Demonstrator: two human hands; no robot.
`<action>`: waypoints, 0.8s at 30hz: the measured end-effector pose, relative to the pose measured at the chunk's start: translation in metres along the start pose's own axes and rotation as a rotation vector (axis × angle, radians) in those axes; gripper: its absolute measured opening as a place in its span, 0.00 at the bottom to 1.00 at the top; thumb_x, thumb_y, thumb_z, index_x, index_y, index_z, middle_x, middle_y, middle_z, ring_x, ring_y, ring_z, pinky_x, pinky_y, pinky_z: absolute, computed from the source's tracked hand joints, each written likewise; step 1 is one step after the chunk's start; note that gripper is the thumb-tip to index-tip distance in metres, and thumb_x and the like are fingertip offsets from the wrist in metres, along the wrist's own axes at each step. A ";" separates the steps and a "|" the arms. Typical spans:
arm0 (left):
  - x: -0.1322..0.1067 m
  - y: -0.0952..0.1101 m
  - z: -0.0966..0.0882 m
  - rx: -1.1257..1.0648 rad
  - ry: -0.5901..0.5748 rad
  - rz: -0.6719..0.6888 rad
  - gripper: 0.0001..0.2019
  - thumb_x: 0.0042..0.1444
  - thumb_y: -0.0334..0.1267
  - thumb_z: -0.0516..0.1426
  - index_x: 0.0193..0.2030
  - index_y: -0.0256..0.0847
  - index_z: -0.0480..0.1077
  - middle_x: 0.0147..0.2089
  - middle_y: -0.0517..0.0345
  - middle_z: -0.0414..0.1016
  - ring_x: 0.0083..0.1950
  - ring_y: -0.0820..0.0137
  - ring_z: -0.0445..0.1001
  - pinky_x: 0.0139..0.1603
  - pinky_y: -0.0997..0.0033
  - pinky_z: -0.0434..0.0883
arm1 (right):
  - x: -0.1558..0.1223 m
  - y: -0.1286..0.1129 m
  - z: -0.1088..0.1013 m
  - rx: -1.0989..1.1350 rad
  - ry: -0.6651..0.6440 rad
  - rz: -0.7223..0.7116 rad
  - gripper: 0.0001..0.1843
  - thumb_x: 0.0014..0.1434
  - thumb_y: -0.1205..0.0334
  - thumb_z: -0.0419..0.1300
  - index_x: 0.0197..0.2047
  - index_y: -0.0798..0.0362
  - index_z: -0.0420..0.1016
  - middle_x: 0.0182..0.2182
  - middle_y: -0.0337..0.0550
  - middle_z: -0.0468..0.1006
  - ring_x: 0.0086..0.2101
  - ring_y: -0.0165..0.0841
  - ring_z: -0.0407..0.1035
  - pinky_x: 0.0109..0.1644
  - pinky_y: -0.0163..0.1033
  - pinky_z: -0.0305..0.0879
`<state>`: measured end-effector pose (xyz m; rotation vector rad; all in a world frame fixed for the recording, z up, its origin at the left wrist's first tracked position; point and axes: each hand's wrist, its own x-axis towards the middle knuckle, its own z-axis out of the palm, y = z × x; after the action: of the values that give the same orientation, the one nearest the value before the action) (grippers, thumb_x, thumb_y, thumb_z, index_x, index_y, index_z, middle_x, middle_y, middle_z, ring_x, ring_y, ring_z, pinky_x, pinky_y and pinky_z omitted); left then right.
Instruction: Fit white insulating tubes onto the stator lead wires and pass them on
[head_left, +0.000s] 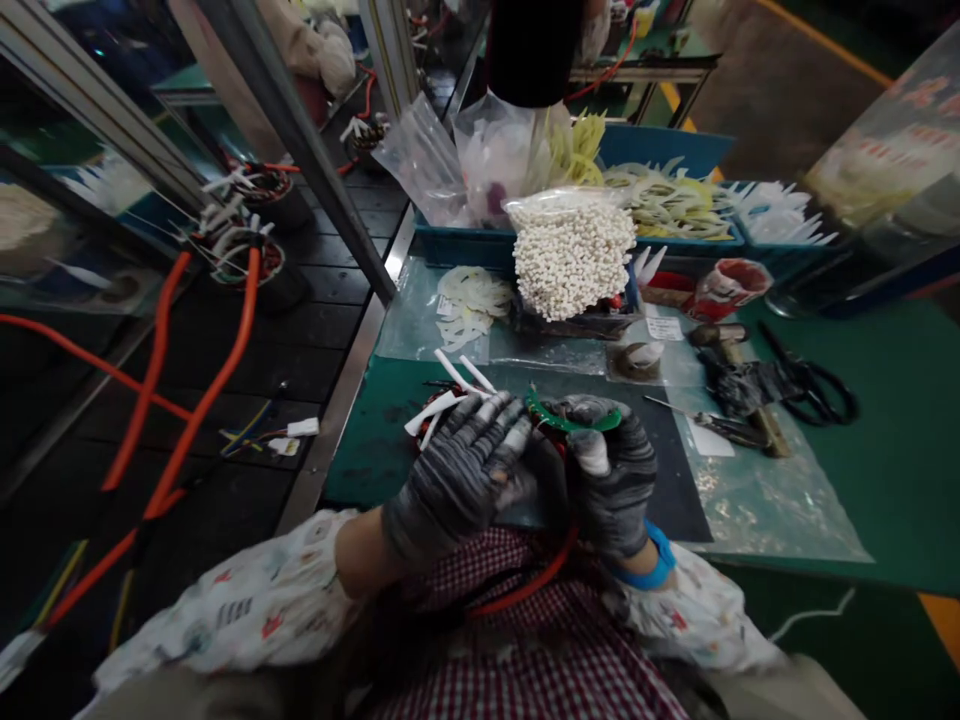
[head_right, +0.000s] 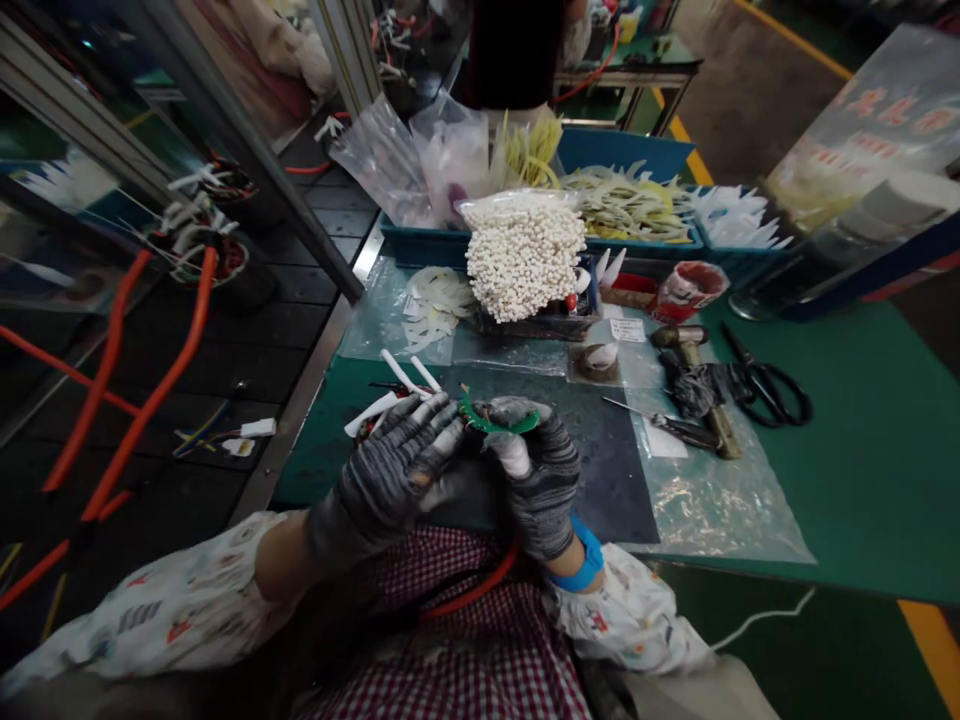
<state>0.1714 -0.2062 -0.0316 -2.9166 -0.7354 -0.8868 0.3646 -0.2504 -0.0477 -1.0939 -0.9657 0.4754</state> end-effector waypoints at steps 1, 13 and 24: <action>-0.003 -0.007 -0.011 -0.121 -0.051 0.013 0.29 0.79 0.53 0.48 0.72 0.32 0.69 0.70 0.33 0.77 0.75 0.48 0.74 0.77 0.40 0.69 | 0.001 0.001 0.004 -0.001 -0.010 0.011 0.10 0.68 0.48 0.72 0.42 0.44 0.84 0.37 0.37 0.89 0.36 0.36 0.84 0.43 0.41 0.83; 0.022 -0.090 -0.030 -0.349 -0.127 0.044 0.04 0.69 0.43 0.67 0.46 0.51 0.84 0.50 0.61 0.89 0.63 0.64 0.83 0.79 0.50 0.67 | -0.015 0.033 0.024 0.153 -0.276 0.053 0.13 0.74 0.49 0.65 0.57 0.40 0.82 0.45 0.37 0.90 0.43 0.38 0.85 0.50 0.46 0.83; 0.072 -0.169 0.036 0.099 -0.482 -0.663 0.13 0.54 0.45 0.75 0.39 0.39 0.85 0.49 0.46 0.85 0.58 0.50 0.81 0.64 0.51 0.77 | -0.011 0.035 0.019 0.091 -0.317 0.026 0.10 0.76 0.49 0.63 0.51 0.41 0.84 0.39 0.37 0.90 0.37 0.37 0.85 0.43 0.42 0.84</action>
<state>0.1687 -0.0195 -0.0457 -2.8273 -1.7739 -0.1028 0.3469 -0.2343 -0.0815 -0.9668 -1.1953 0.7220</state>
